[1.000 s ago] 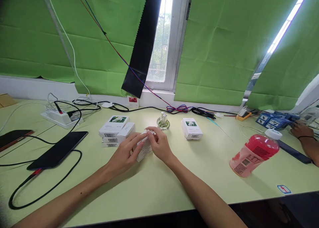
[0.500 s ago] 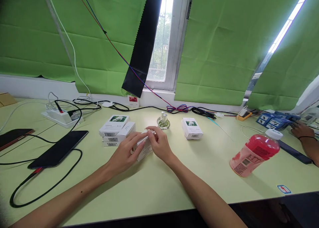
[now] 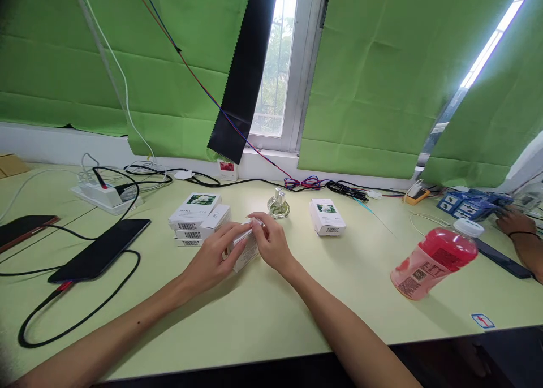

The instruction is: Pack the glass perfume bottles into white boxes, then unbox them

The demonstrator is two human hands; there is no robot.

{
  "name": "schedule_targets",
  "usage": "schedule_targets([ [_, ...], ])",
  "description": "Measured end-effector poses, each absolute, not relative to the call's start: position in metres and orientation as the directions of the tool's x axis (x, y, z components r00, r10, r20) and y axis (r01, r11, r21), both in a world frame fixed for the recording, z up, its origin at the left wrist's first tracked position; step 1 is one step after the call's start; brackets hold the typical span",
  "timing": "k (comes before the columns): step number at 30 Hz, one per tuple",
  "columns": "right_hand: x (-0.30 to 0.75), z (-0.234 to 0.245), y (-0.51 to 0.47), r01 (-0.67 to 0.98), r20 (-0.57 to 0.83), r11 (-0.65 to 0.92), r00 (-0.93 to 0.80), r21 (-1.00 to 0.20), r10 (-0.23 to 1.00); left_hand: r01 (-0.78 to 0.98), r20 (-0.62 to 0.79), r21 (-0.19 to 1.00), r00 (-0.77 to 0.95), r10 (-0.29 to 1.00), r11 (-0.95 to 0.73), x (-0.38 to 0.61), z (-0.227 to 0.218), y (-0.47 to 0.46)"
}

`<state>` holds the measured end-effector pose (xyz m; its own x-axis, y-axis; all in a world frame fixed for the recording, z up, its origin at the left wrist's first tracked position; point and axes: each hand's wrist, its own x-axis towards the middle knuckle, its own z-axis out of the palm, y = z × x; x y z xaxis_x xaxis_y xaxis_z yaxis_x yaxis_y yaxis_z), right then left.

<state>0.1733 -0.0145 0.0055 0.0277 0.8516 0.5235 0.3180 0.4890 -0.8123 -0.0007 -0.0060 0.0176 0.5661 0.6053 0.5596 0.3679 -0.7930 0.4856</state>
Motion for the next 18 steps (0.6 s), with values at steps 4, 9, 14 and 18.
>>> schedule_targets([
  [4, 0.1737, 0.0052, -0.0147, 0.329, 0.516, 0.481, 0.022, -0.813, 0.856, 0.363, 0.552, 0.494, 0.571, 0.608, -0.79, -0.001, 0.0177, -0.0059],
  [9, 0.174, 0.0047, -0.0138, 0.342, 0.526, 0.489, 0.02, -0.803, 0.85, 0.357, 0.541, 0.502, 0.58, 0.608, -0.788, -0.0015, 0.0175, -0.0052],
  [14, 0.1736, 0.006, -0.0143, 0.336, 0.523, 0.488, 0.017, -0.806, 0.852, 0.354, 0.538, 0.5, 0.588, 0.604, -0.79, -0.0024, 0.0163, -0.0039],
  [18, 0.1737, 0.0074, -0.0154, 0.331, 0.501, 0.469, 0.014, -0.819, 0.865, 0.35, 0.542, 0.49, 0.595, 0.593, -0.798, -0.0024, 0.0157, -0.0031],
])
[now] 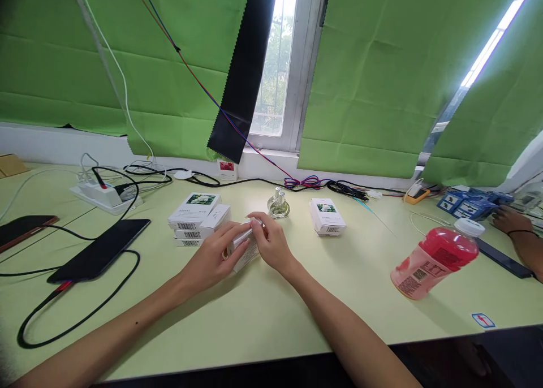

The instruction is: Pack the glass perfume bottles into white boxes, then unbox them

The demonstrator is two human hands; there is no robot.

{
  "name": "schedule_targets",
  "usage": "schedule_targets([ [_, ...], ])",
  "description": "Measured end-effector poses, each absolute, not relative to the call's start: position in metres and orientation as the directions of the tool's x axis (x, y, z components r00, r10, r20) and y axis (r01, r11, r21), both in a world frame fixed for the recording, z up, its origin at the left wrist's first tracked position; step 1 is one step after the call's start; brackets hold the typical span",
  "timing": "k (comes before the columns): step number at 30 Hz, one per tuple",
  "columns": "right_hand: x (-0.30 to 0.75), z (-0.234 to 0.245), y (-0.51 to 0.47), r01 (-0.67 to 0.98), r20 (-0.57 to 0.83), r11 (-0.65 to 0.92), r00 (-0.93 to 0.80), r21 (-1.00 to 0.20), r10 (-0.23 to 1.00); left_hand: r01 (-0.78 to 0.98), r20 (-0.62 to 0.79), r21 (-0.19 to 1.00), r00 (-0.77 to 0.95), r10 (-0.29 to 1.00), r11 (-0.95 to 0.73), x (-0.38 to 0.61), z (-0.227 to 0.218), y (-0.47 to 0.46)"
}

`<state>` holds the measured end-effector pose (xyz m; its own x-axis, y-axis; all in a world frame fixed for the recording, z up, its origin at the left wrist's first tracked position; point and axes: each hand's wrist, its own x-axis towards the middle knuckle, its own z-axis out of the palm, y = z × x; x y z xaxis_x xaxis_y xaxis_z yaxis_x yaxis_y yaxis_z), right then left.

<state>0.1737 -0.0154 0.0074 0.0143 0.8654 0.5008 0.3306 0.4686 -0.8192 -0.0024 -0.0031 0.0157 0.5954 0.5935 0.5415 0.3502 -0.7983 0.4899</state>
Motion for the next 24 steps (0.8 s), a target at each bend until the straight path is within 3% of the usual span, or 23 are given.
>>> schedule_targets([
  [24, 0.1732, 0.0072, -0.0154, 0.348, 0.521, 0.48, 0.03, -0.805, 0.853, 0.373, 0.551, 0.45, 0.599, 0.581, -0.811, -0.002, 0.0165, -0.0036],
])
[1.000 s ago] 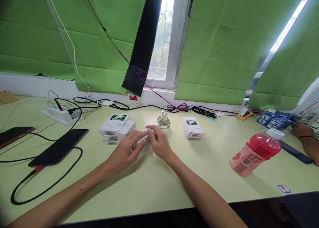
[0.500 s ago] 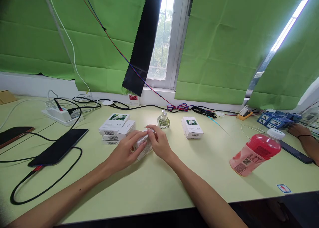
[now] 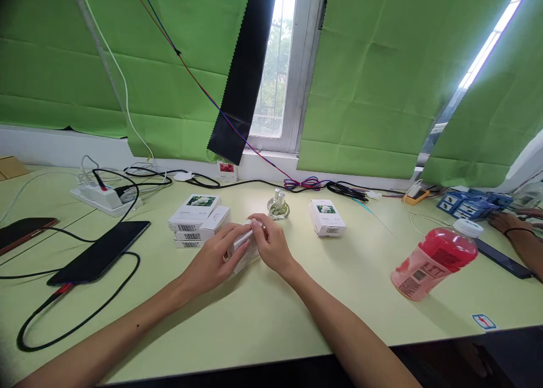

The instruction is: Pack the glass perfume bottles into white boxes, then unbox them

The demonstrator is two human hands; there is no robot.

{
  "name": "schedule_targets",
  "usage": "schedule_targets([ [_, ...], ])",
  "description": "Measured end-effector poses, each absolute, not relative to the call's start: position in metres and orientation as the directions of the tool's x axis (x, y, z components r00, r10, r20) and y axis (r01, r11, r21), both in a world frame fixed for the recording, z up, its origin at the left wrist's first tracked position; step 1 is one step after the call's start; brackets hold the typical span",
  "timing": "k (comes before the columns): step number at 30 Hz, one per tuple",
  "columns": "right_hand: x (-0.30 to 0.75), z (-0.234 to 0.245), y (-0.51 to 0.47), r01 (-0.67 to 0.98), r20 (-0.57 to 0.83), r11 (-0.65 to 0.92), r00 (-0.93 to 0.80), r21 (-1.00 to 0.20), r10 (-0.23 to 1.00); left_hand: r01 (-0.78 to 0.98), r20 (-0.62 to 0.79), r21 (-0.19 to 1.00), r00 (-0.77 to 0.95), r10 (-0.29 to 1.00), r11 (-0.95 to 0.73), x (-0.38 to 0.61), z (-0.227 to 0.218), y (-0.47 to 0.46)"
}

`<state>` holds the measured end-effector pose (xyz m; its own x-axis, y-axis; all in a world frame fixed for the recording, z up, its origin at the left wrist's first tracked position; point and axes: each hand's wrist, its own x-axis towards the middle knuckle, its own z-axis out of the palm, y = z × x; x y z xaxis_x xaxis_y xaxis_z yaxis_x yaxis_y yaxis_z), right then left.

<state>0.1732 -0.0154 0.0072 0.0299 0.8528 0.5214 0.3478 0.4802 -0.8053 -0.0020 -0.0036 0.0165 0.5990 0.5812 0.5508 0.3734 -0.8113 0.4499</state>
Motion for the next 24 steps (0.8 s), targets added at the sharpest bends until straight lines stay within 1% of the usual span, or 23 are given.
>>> schedule_targets([
  [8, 0.173, 0.007, -0.015, 0.36, 0.549, 0.492, 0.069, -0.793, 0.833, 0.399, 0.545, 0.417, 0.61, 0.576, -0.817, -0.001, 0.013, -0.002],
  [19, 0.174, 0.012, -0.017, 0.42, 0.55, 0.457, 0.126, -0.784, 0.826, 0.37, 0.675, 0.314, 0.561, 0.48, -0.874, -0.001, 0.002, 0.005],
  [24, 0.175, 0.011, -0.015, 0.455, 0.561, 0.451, 0.136, -0.767, 0.817, 0.365, 0.666, 0.312, 0.575, 0.476, -0.877, -0.002, -0.001, 0.006],
])
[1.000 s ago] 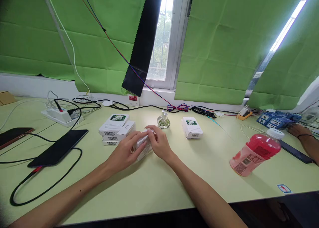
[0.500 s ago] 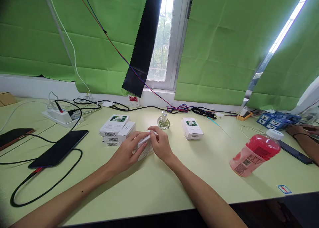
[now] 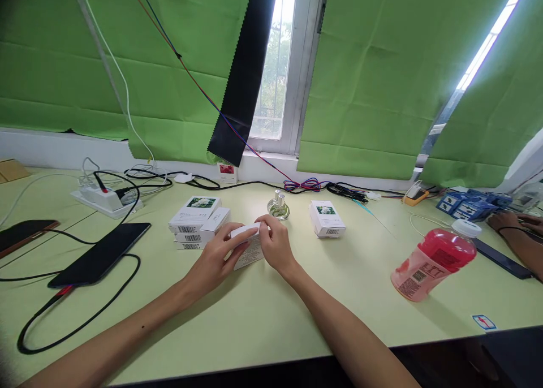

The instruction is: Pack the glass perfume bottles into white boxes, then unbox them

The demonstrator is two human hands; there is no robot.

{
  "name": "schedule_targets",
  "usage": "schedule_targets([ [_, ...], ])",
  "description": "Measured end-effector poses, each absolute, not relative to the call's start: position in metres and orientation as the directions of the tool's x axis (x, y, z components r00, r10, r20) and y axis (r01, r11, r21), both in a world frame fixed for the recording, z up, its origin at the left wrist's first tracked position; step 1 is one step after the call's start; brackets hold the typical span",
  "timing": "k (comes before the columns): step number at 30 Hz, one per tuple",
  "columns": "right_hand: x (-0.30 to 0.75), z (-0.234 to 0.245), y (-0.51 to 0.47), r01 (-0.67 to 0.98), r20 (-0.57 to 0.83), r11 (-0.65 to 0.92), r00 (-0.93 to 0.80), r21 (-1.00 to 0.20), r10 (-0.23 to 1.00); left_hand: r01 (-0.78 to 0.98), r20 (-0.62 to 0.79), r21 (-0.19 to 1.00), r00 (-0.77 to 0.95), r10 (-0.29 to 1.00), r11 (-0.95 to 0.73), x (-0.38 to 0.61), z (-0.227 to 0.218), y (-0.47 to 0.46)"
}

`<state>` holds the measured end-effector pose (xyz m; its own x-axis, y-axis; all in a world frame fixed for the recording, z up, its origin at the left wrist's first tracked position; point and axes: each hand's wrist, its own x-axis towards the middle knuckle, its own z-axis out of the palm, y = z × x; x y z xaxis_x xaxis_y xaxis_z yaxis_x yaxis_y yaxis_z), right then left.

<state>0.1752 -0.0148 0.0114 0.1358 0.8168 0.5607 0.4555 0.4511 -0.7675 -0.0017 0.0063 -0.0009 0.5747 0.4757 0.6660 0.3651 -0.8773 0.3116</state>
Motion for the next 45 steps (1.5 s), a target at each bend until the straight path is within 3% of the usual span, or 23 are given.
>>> schedule_targets([
  [10, 0.178, 0.004, -0.009, 0.416, 0.536, 0.447, 0.124, -0.792, 0.835, 0.372, 0.626, 0.339, 0.597, 0.502, -0.864, -0.001, 0.001, 0.005],
  [21, 0.182, 0.001, -0.004, 0.279, 0.405, 0.382, 0.025, -0.881, 0.914, 0.318, 0.657, 0.365, 0.578, 0.484, -0.875, 0.0, -0.001, 0.005],
  [35, 0.179, 0.002, -0.009, 0.381, 0.484, 0.415, 0.104, -0.826, 0.869, 0.357, 0.689, 0.33, 0.542, 0.481, -0.874, 0.001, -0.005, 0.006],
  [45, 0.179, 0.002, -0.011, 0.366, 0.484, 0.415, 0.117, -0.833, 0.867, 0.39, 0.725, 0.24, 0.537, 0.432, -0.889, 0.001, -0.002, 0.003],
])
